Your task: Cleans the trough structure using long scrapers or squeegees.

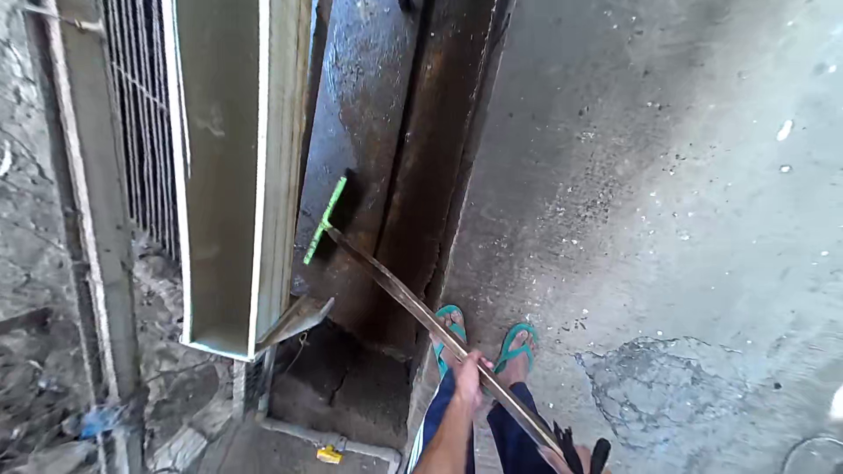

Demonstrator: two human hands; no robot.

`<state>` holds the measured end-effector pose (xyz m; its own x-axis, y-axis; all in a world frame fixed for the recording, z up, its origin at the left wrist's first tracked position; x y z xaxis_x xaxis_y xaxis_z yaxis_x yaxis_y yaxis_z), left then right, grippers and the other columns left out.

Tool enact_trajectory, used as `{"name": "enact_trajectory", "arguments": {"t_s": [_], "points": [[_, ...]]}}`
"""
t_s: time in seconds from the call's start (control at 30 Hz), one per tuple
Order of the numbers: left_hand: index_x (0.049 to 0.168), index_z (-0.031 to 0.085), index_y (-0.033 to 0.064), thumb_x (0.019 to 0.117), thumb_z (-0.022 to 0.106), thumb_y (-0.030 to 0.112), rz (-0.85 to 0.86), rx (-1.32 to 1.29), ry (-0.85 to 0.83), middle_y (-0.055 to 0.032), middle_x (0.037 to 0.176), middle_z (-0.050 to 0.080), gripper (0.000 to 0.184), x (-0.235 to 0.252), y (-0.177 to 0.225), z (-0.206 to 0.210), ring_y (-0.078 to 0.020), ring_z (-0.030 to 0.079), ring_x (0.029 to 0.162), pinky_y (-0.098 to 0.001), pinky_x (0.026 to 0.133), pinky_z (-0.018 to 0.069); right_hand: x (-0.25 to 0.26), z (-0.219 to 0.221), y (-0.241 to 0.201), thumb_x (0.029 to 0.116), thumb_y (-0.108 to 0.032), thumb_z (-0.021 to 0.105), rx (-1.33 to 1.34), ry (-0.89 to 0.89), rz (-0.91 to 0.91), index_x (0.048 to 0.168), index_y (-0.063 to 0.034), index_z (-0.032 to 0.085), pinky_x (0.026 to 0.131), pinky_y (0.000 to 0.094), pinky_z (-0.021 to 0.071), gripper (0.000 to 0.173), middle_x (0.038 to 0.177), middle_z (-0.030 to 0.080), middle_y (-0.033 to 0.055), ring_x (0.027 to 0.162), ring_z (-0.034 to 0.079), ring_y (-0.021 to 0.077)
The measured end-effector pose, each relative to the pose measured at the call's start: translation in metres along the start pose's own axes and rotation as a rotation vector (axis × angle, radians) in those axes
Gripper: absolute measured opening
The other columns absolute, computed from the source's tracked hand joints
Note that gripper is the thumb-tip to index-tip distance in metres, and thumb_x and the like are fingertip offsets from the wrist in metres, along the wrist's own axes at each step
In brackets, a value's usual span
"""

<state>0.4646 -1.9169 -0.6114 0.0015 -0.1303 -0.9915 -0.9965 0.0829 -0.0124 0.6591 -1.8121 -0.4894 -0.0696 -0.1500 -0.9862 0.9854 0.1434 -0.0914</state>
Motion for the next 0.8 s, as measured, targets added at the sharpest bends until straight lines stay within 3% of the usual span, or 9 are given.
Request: {"name": "enact_trajectory", "arguments": {"t_s": [0.1,0.2,0.3,0.37,0.47,0.57,0.67,0.73,0.8], "points": [[0.119,0.05,-0.004,0.1032,0.053,0.006,0.209,0.045,0.087,-0.0084,0.064,0.058,0.019,0.02,0.098,-0.026,-0.0159,0.059,0.049,-0.0303,0.048,0.0549,0.04,0.012,-0.084,0.1024,-0.056,0.052,0.02,0.096,-0.093,0.128,-0.0026,0.063,0.085,0.0609,0.0546,0.06,0.095,0.071,0.022,0.091,0.071,0.0391],[0.12,0.047,-0.0036,0.1008,0.053,0.005,0.283,0.142,0.175,-0.0076,0.068,0.056,0.021,0.037,0.199,-0.035,-0.0144,0.058,0.049,-0.0286,0.048,0.055,0.068,0.013,-0.182,0.1048,-0.056,0.048,0.125,0.025,-0.038,0.133,-0.0056,0.06,0.089,0.0572,0.0543,0.059,0.102,0.07,0.0202,0.095,0.07,0.0354],[0.133,0.043,-0.0029,0.1021,0.057,0.013,0.387,0.267,0.201,-0.01,0.08,0.058,0.038,0.053,0.304,-0.027,-0.0157,0.061,0.055,-0.0302,0.052,0.057,0.104,0.01,-0.269,0.1053,-0.057,0.046,0.316,0.033,-0.076,0.135,-0.0083,0.058,0.073,0.0493,0.0554,0.058,0.091,0.067,0.0152,0.075,0.065,0.0281],[0.152,0.028,0.0035,0.1038,0.061,0.035,0.445,0.44,0.191,-0.0163,0.098,0.062,0.067,0.058,0.36,-0.011,-0.0222,0.066,0.069,-0.038,0.063,0.0596,0.115,-0.001,-0.319,0.1058,-0.057,0.045,0.475,0.054,-0.106,0.137,-0.0099,0.056,0.061,0.0424,0.0531,0.057,0.079,0.061,0.0101,0.062,0.059,0.0224],[0.165,-0.001,0.0214,0.1006,0.051,0.064,0.519,0.705,0.114,-0.0312,0.141,0.054,0.093,0.048,0.437,0.049,-0.0442,0.062,0.119,-0.0623,0.097,0.0512,0.128,-0.061,-0.405,0.1074,-0.057,0.04,0.653,0.08,-0.178,0.138,-0.0111,0.051,0.047,0.0333,0.0481,0.056,0.069,0.055,0.0054,0.05,0.053,0.0169],[0.165,-0.007,0.0377,0.1042,0.034,0.067,0.565,0.742,-0.043,-0.0247,0.16,0.037,0.079,0.029,0.467,0.109,-0.0465,0.051,0.135,-0.0695,0.1,0.0461,0.136,-0.152,-0.48,0.1085,-0.057,0.036,0.673,0.12,-0.215,0.137,-0.0105,0.05,0.044,0.0309,0.0485,0.057,0.07,0.057,0.0064,0.05,0.055,0.0168],[0.166,0.011,0.0336,0.1089,0.027,0.059,0.587,0.645,-0.157,-0.0181,0.158,0.044,0.065,-0.018,0.507,0.164,-0.0418,0.051,0.135,-0.0643,0.103,0.0455,0.14,-0.274,-0.541,0.1083,-0.058,0.037,0.58,0.195,-0.273,0.131,-0.0091,0.053,0.044,0.0277,0.0473,0.056,0.071,0.057,0.0057,0.049,0.055,0.0144],[0.165,0.015,0.0322,0.1075,0.028,0.062,0.539,0.501,-0.187,-0.0134,0.149,0.054,0.066,-0.023,0.507,0.187,-0.0354,0.06,0.126,-0.0578,0.099,0.0507,0.132,-0.327,-0.538,0.1072,-0.051,0.049,0.505,0.227,-0.29,0.126,-0.0092,0.054,0.042,0.0265,0.0478,0.047,0.067,0.056,0.0042,0.047,0.055,0.0129],[0.164,0.017,0.0317,0.1037,0.031,0.069,0.452,0.367,-0.247,-0.0133,0.146,0.058,0.073,-0.025,0.483,0.216,-0.0335,0.064,0.122,-0.0545,0.097,0.0537,0.097,-0.347,-0.497,0.1034,-0.033,0.06,0.426,0.242,-0.303,0.128,-0.0066,0.053,0.043,0.0285,0.0482,0.037,0.066,0.057,0.0046,0.046,0.054,0.0137]]}}
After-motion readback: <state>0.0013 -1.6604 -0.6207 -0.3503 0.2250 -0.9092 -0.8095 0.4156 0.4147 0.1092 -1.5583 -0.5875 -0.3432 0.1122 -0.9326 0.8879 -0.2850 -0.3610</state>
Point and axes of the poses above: each hand's wrist, its own x-axis towards the middle knuckle, its own z-axis out of the palm, y = z × x, the point moved 10 cm from there along x, towards the middle knuckle
